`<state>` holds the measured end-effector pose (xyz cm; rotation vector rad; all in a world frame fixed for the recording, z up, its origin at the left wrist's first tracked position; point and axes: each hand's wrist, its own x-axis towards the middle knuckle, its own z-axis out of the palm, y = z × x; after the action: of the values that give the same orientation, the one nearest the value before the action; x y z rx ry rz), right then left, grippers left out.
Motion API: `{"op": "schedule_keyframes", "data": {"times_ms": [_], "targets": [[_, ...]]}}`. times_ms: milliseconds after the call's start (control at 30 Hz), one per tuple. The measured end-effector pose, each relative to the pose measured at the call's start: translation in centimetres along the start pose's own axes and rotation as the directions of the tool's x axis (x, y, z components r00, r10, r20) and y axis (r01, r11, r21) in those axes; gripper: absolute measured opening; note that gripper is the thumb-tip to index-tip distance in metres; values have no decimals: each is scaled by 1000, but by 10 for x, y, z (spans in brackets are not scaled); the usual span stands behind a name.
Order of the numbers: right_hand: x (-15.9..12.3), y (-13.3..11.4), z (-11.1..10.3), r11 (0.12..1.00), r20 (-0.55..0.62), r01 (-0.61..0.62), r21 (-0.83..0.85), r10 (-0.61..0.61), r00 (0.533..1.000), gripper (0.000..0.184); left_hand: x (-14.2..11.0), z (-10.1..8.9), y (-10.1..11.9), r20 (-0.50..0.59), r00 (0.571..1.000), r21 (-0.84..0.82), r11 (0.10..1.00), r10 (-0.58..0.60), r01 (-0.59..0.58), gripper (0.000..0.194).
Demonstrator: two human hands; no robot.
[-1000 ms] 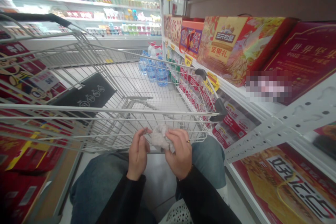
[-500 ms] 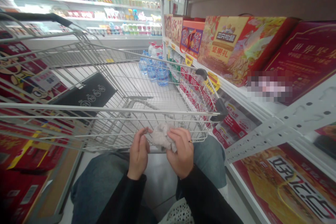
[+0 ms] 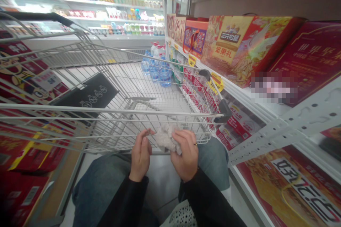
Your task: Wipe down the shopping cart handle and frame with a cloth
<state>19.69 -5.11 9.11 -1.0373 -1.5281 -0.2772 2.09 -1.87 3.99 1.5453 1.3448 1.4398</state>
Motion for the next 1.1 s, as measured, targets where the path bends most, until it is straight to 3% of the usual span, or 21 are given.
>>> {"op": "schedule_keyframes", "data": {"times_ms": [100, 400, 600, 867, 1100], "targets": [[8, 0, -6, 1000, -29, 2, -11, -3, 1000, 39, 0, 0, -1, -6, 1000, -1, 1000, 3, -3, 47], [-2, 7, -7, 1000, 52, -12, -15, 13, 999, 40, 0, 0, -1, 8, 1000, -24, 1000, 2, -1, 46], [12, 5, -13, 1000, -5, 19, -17, -19, 1000, 42, 0, 1, 1, -22, 1000, -15, 1000, -1, 1, 46], [-15, 17, -6, 1000, 43, -23, -2, 23, 999, 39, 1, 1, 0, -15, 1000, -15, 1000, -2, 1, 46], [5, 9, -11, 1000, -38, -11, -17, 11, 999, 35, 0, 1, 0, -6, 1000, -12, 1000, 7, -7, 47]]}}
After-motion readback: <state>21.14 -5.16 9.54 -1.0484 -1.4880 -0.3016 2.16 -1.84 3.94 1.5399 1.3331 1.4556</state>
